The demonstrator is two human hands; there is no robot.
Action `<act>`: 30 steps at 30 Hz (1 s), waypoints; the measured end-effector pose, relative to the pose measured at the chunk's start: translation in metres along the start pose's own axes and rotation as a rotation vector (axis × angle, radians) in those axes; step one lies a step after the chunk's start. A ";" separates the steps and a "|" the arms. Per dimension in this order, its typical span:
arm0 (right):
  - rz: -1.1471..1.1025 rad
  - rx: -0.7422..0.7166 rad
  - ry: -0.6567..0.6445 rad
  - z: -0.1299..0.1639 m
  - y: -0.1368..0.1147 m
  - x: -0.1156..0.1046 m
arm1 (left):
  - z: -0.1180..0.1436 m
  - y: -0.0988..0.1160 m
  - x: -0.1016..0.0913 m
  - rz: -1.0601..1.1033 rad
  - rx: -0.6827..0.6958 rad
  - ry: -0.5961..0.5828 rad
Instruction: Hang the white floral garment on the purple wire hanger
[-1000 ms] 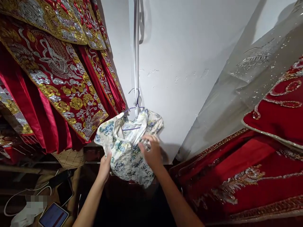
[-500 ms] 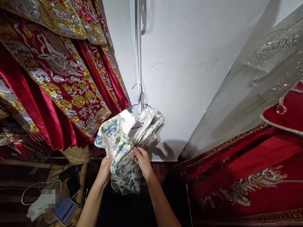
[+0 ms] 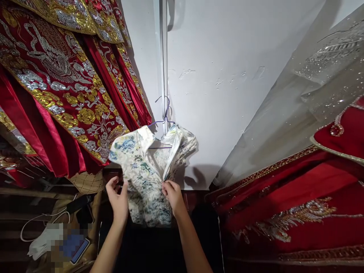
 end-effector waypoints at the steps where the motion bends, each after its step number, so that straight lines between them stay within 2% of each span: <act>1: 0.010 0.028 -0.030 0.002 0.004 0.001 | 0.005 0.005 0.007 -0.057 0.085 -0.022; 2: 0.025 0.044 -0.063 0.005 0.006 0.004 | 0.014 0.008 0.020 -0.095 0.148 -0.119; 3: 0.041 0.047 -0.090 0.007 0.008 0.007 | 0.025 0.010 0.038 -0.112 0.186 -0.268; 5: 0.079 0.021 -0.135 0.011 0.008 0.016 | 0.048 0.008 0.070 -0.098 0.192 -0.545; 6: 0.100 -0.006 -0.150 0.012 0.005 0.019 | 0.056 0.006 0.080 -0.086 0.178 -0.615; 8: 0.142 -0.057 -0.159 0.011 -0.006 0.021 | 0.062 0.002 0.090 -0.073 0.156 -0.640; 10: 0.155 -0.096 -0.139 0.005 -0.029 0.016 | 0.062 0.000 0.094 -0.074 0.184 -0.652; 12: 0.142 -0.149 -0.088 -0.007 -0.067 0.008 | 0.060 0.002 0.098 -0.091 0.240 -0.695; 14: 0.133 -0.229 -0.036 -0.021 -0.117 0.003 | 0.060 0.003 0.102 -0.128 0.297 -0.738; 17: -0.034 -0.319 0.007 -0.037 -0.183 0.006 | 0.062 0.006 0.111 -0.195 0.372 -0.794; 18: -0.093 -0.351 0.015 -0.039 -0.198 0.010 | 0.062 0.007 0.114 -0.212 0.387 -0.814; 20: -0.156 -0.400 0.001 -0.037 -0.212 0.019 | 0.056 0.015 0.120 -0.238 0.400 -0.845; 22: -0.135 -0.423 -0.032 -0.030 -0.208 0.026 | 0.042 0.036 0.124 -0.208 0.418 -0.833; 23: -0.110 -0.430 -0.041 -0.026 -0.203 0.028 | 0.032 0.053 0.124 -0.162 0.440 -0.809; 26: -0.001 -0.450 -0.032 -0.018 -0.193 0.028 | -0.002 0.122 0.123 0.049 0.570 -0.674; 28: 0.079 -0.486 -0.045 -0.017 -0.194 0.028 | -0.019 0.165 0.126 0.057 0.696 -0.594; 30: 0.135 -0.546 -0.053 -0.020 -0.198 0.028 | -0.025 0.197 0.136 -0.004 0.819 -0.604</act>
Point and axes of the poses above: each hand's wrist, its own z-axis away from the middle knuckle, its own x-axis out of the palm, y = z × x, the point moved 7 cm from there along -z, towards the middle knuckle, and after that the axes turned 2 degrees about y, right-handed, at the moved point
